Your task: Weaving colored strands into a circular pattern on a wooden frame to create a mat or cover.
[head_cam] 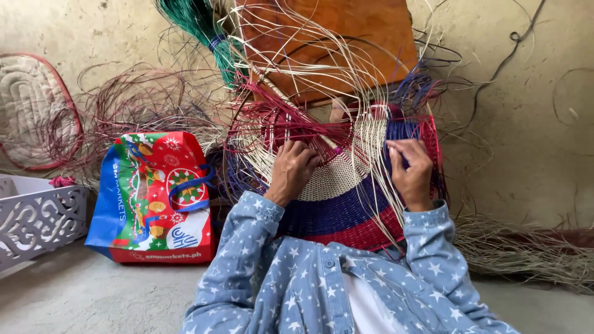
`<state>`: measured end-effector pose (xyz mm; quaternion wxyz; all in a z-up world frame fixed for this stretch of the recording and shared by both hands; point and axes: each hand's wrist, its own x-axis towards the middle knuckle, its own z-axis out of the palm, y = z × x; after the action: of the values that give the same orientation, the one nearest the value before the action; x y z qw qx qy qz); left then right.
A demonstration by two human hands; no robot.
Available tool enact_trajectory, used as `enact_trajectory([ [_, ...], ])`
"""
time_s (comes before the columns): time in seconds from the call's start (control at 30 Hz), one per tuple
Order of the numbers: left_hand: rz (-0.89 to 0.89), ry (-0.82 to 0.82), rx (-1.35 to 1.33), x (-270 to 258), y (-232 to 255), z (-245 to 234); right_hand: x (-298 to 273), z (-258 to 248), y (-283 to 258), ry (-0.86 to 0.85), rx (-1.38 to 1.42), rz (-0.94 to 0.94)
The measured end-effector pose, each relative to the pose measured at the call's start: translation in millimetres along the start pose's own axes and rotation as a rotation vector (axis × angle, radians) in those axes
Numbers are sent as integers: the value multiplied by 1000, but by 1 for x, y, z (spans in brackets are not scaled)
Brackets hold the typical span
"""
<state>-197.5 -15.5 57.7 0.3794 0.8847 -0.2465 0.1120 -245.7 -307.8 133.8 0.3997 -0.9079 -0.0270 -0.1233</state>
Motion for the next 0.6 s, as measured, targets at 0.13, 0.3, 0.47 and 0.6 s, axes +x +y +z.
enact_trajectory([
  [0.13, -2, 28, 49, -2, 2, 1, -25, 2, -7, 131, -75, -114],
  [0.3, 0, 87, 33, 17, -41, -27, -53, 14, -24, 115, -75, -135],
  [0.47, -162, 90, 38, 64, -56, -82, -70, 23, -25, 96, -58, -180],
  [0.6, -118, 31, 28, 94, -67, -58, -70, 24, -28, 91, -69, -182],
])
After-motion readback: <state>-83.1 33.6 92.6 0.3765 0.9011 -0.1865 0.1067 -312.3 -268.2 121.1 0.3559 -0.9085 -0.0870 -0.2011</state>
